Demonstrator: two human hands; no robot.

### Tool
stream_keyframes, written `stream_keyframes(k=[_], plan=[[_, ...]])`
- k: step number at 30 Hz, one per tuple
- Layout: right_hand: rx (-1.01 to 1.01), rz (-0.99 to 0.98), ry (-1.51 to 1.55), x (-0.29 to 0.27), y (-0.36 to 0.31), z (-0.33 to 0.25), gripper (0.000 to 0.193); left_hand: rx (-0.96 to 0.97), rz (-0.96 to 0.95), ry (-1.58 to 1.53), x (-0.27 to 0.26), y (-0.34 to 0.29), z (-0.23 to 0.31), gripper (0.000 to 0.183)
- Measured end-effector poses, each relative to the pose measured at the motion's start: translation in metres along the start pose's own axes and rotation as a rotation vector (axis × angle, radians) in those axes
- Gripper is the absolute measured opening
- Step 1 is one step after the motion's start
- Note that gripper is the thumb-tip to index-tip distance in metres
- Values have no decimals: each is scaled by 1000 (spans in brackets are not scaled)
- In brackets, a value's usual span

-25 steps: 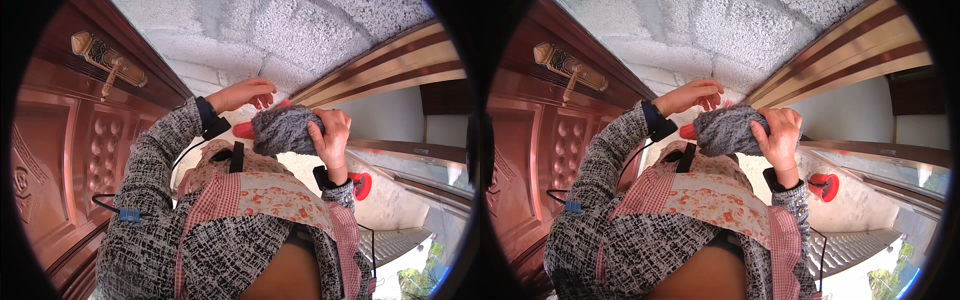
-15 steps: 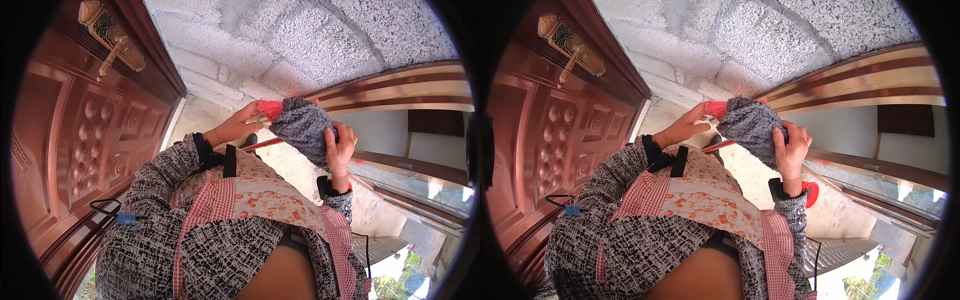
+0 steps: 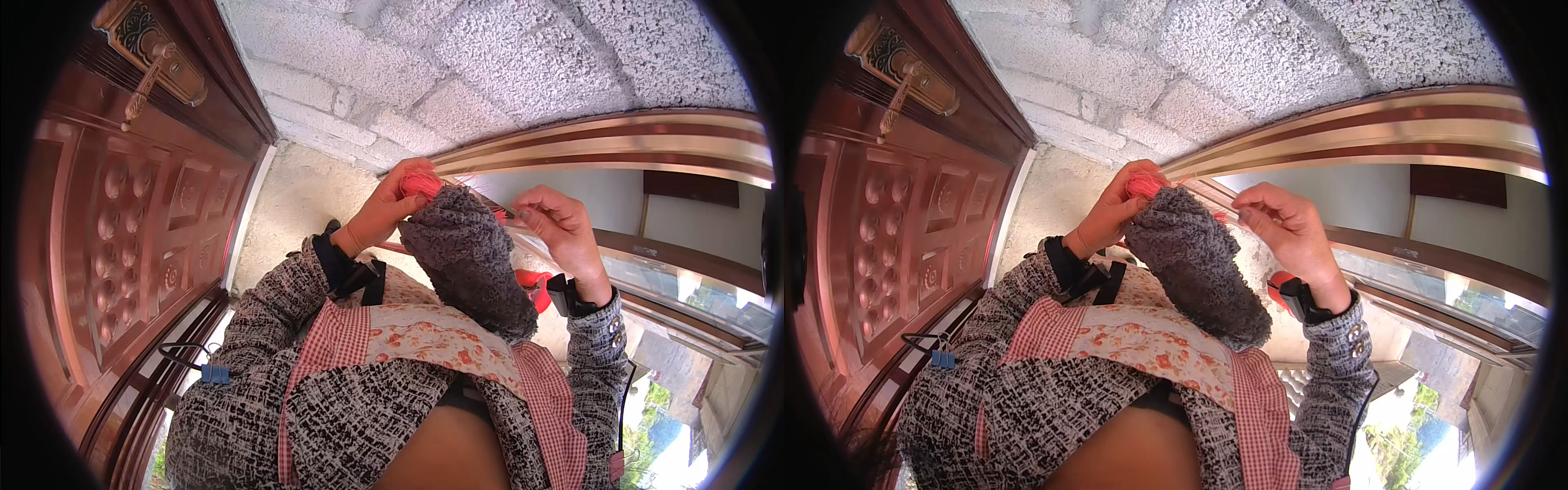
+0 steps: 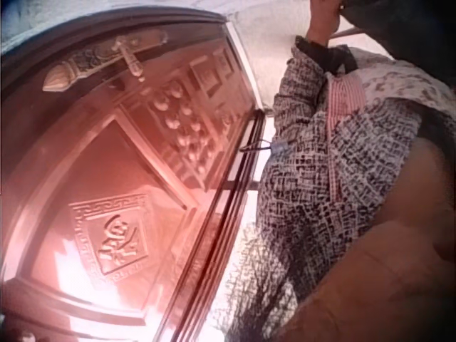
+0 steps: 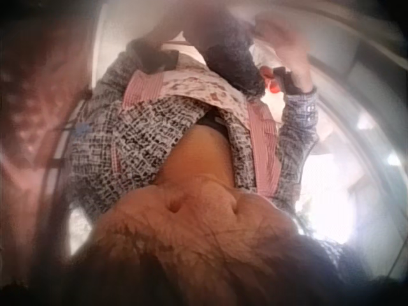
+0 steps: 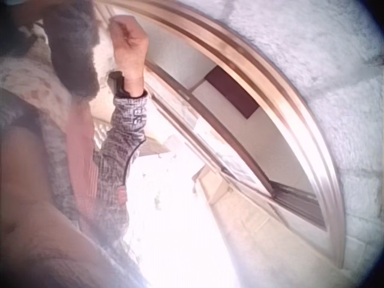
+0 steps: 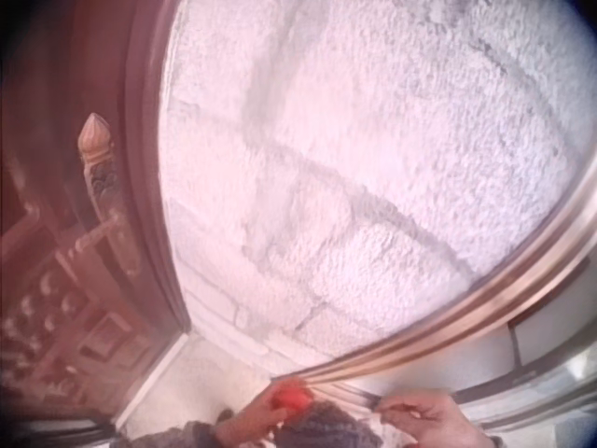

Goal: The person attaches a gray microfiber cloth to a red extendable pole and then uses it to wipe the exterior surface of a large glass door. The person moves the pole across the glass in vertical and horizontal strokes.

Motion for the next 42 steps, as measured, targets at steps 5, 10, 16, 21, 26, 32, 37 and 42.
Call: stream_keyframes(k=[5,10,16,21,26,32,37,42], plan=[[-30,-166,144,55,29,13,22,258,10,587,15,-24,48,32],[-3,-363,114,74,4,10,26,389,-72,1079,62,-46,79,45],[-176,-421,-140,92,-30,-11,34,-96,-252,1069,88,-66,60,63],[-193,-208,-131,54,-60,-11,33,-136,-425,1158,123,-85,40,67],[-150,-398,-127,49,-91,2,21,-132,-478,1191,135,-96,28,73],[-186,-519,-250,83,-82,10,23,-7,-566,1078,126,-88,39,69],[-292,-362,-446,83,-86,-5,23,-119,-670,955,126,-82,20,65],[-706,-135,-793,76,-85,-47,36,-88,-810,908,134,-80,7,54]])
Point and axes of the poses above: each hand's wrist, its own y-axis towards the middle knuckle, its own x-axis out of the palm, z = x × y, the point moved 9 cm from there along y, towards the middle knuckle, and after that the axes turned 6 degrees about -x, right-handed, at the moved point
